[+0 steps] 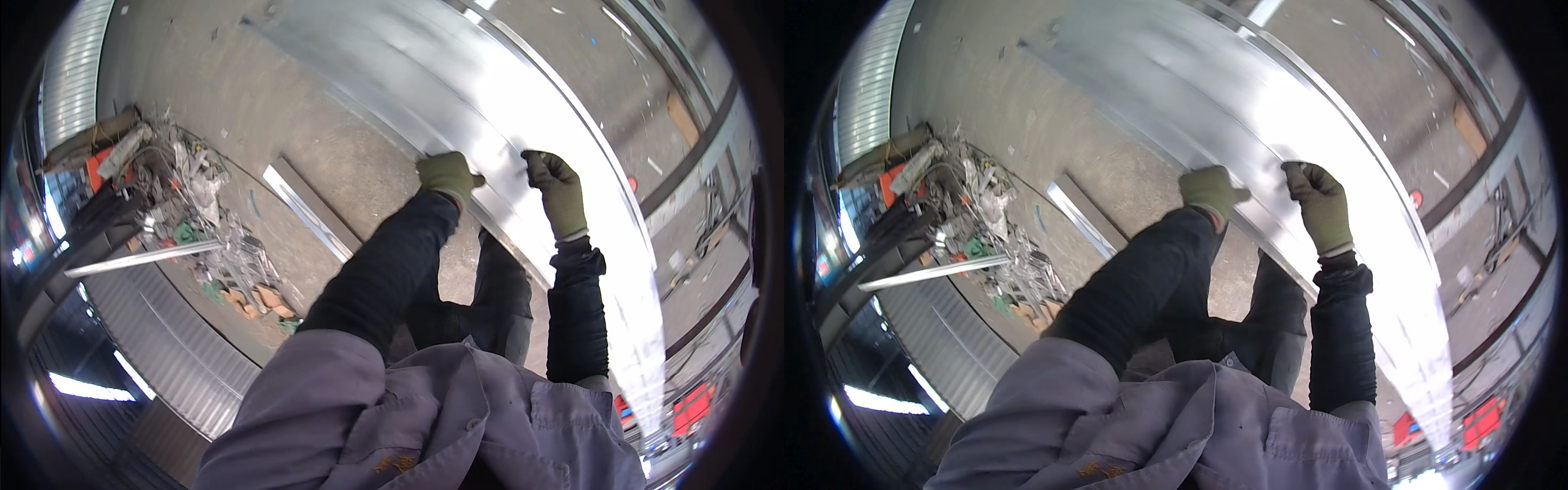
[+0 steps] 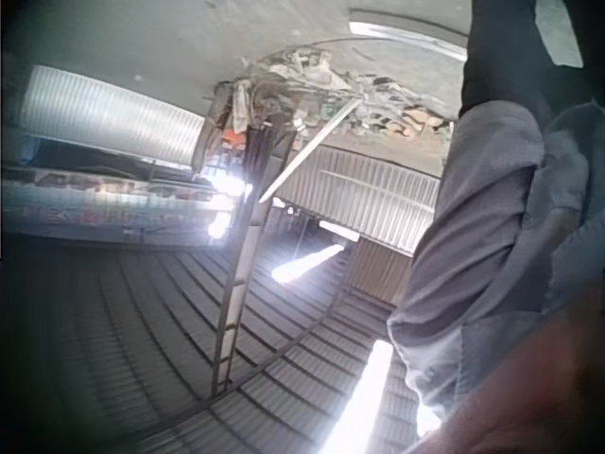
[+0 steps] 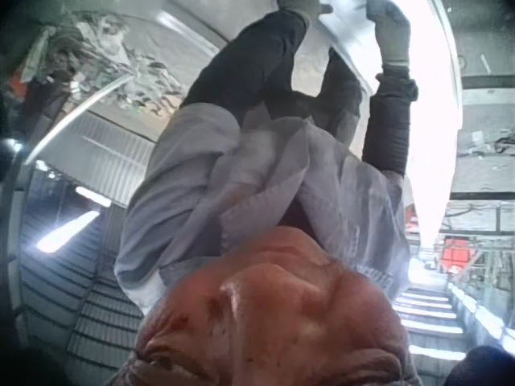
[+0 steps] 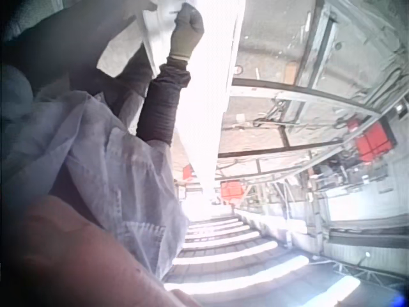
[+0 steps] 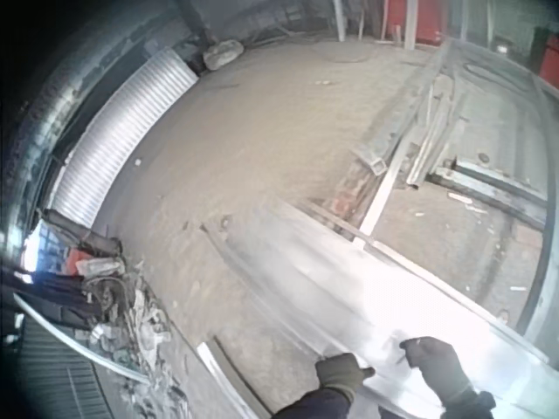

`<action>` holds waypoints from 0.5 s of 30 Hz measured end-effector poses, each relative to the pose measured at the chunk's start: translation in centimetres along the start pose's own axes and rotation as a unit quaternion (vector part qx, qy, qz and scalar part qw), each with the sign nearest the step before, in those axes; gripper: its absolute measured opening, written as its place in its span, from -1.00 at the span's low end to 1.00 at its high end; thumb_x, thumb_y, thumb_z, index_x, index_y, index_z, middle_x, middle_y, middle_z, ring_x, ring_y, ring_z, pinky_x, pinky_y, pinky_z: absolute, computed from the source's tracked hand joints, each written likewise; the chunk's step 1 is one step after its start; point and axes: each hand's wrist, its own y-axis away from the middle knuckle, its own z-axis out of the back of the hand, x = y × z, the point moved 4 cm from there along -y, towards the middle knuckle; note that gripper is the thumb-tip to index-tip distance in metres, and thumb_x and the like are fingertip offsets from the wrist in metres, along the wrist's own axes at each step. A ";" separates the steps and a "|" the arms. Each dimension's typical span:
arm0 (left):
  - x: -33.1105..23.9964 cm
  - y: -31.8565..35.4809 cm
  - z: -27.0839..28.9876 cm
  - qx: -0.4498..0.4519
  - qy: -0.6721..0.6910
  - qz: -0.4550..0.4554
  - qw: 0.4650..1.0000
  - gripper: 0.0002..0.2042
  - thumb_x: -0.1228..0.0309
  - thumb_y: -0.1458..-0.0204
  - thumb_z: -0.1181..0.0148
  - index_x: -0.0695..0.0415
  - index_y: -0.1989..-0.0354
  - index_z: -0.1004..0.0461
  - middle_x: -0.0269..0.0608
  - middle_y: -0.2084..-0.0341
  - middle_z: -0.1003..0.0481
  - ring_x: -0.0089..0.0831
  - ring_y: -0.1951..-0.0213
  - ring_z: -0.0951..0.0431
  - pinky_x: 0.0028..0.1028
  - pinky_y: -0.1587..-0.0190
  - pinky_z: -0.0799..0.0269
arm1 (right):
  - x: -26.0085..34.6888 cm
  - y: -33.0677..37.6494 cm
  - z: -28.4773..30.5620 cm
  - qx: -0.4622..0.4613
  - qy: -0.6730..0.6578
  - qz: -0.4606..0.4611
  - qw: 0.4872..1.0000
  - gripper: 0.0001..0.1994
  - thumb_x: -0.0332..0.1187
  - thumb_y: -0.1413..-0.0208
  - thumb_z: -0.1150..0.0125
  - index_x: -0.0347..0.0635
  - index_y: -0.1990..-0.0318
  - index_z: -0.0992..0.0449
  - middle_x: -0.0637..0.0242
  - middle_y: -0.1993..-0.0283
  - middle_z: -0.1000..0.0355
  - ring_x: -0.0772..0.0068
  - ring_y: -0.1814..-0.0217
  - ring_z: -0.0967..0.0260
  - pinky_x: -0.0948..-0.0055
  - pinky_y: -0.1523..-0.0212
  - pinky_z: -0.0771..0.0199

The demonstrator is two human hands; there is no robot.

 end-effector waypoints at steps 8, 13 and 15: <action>-0.5 1.2 -1.1 -0.072 0.131 -0.065 0.987 -0.67 -0.01 -0.09 -0.43 -0.01 0.22 -0.74 -0.26 0.28 -0.71 -0.27 0.13 -0.72 -0.26 0.03 -0.50 | 9.2 -13.2 -20.0 0.093 0.038 0.104 0.990 -0.70 -0.22 -0.44 -0.22 -0.29 -0.05 -0.65 0.31 0.19 -0.66 0.57 0.26 -0.54 0.51 0.20 -0.58; -2.9 -2.6 -11.4 -0.195 0.133 -0.041 0.971 -0.74 0.09 -0.29 -0.14 -0.10 0.14 -0.70 -0.28 0.22 -0.70 -0.25 0.06 -0.68 -0.05 -0.05 -0.40 | 13.8 -17.4 -32.1 0.144 0.099 0.142 0.974 -0.71 -0.30 -0.44 -0.24 -0.26 -0.16 -0.64 0.27 0.08 -0.68 0.51 0.12 -0.58 0.51 0.02 -0.59; -5.3 -3.6 -15.1 -0.234 0.072 -0.021 0.969 -0.73 0.14 -0.37 -0.03 -0.14 0.11 -0.69 -0.28 0.19 -0.69 -0.24 0.04 -0.66 0.03 -0.08 -0.37 | 14.9 -19.1 -35.2 0.148 0.126 0.151 0.969 -0.71 -0.30 -0.43 -0.24 -0.23 -0.17 -0.65 0.27 0.07 -0.68 0.50 0.09 -0.58 0.51 -0.04 -0.57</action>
